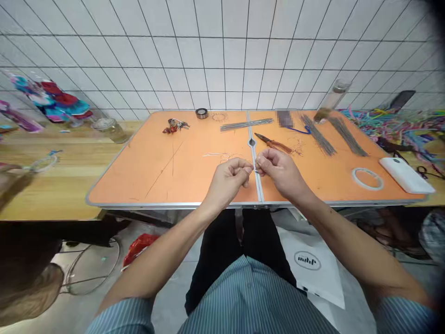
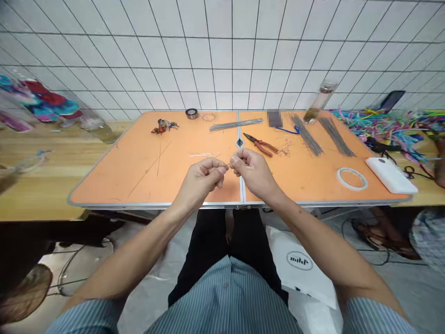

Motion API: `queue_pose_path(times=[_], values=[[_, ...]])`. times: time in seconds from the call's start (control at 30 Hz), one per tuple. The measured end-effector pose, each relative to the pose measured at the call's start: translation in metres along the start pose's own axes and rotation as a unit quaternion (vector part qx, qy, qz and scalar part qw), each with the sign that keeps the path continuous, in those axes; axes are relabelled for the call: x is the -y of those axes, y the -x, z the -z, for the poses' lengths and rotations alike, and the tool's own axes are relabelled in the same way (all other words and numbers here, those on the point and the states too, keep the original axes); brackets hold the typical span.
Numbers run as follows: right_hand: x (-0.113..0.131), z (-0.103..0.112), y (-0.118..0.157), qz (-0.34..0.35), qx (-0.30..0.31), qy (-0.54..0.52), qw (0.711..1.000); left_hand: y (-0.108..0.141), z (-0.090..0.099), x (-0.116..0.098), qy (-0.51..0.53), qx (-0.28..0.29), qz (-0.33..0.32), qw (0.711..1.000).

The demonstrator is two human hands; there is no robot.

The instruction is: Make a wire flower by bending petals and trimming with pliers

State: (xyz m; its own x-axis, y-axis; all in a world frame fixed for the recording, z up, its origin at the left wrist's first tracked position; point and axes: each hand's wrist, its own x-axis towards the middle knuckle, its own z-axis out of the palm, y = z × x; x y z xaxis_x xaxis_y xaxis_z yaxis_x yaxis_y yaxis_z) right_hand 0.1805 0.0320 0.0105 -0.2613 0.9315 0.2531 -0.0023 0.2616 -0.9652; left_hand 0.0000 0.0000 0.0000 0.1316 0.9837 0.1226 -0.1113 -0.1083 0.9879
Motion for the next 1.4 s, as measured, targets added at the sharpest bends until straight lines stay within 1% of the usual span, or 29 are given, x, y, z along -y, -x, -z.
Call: queue_pose_path(times=[0.13, 0.33, 0.57, 0.83, 0.9, 0.97, 1.0, 1.07, 1.1, 1.17, 1.3, 1.4], values=[[0.0, -0.002, 0.015, -0.025, 0.01, -0.028, 0.999, 0.015, -0.001, -0.001, 0.027, -0.025, 0.002, 0.999], [-0.002, -0.017, 0.035, -0.008, -0.008, -0.032, 0.999, 0.025, -0.005, -0.003, 0.072, -0.043, 0.02, 0.996], [0.003, -0.025, 0.034, 0.005, -0.032, -0.023, 0.999, 0.032, -0.008, -0.004, 0.078, -0.044, 0.012, 0.996], [0.002, -0.032, 0.037, 0.011, -0.046, 0.009, 0.999, 0.036, -0.014, 0.002, 0.119, -0.039, 0.055, 0.991], [0.003, -0.031, 0.036, 0.01, -0.055, 0.009, 0.998, 0.037, -0.014, 0.005, 0.11, -0.026, 0.057, 0.992], [0.003, -0.027, 0.034, 0.003, -0.058, -0.001, 0.998, 0.035, -0.01, 0.008, 0.07, -0.008, 0.044, 0.997], [0.003, -0.024, 0.032, -0.01, -0.044, -0.017, 0.999, 0.033, -0.006, 0.009, 0.039, 0.001, 0.03, 0.999], [0.003, -0.018, 0.03, -0.062, 0.013, -0.077, 0.995, 0.027, 0.004, 0.011, -0.011, -0.014, -0.023, 1.0], [0.002, -0.014, 0.029, -0.096, 0.051, -0.114, 0.988, 0.023, 0.009, 0.012, -0.031, -0.022, -0.052, 0.998], [-0.001, -0.009, 0.028, -0.165, 0.115, -0.176, 0.963, 0.016, 0.019, 0.012, -0.061, 0.004, -0.085, 0.994], [-0.01, -0.004, 0.025, -0.253, 0.188, -0.235, 0.919, 0.006, 0.029, 0.014, -0.087, 0.054, -0.107, 0.989], [-0.018, -0.005, 0.02, -0.301, 0.226, -0.267, 0.887, 0.003, 0.032, 0.018, -0.073, 0.071, -0.102, 0.99]])
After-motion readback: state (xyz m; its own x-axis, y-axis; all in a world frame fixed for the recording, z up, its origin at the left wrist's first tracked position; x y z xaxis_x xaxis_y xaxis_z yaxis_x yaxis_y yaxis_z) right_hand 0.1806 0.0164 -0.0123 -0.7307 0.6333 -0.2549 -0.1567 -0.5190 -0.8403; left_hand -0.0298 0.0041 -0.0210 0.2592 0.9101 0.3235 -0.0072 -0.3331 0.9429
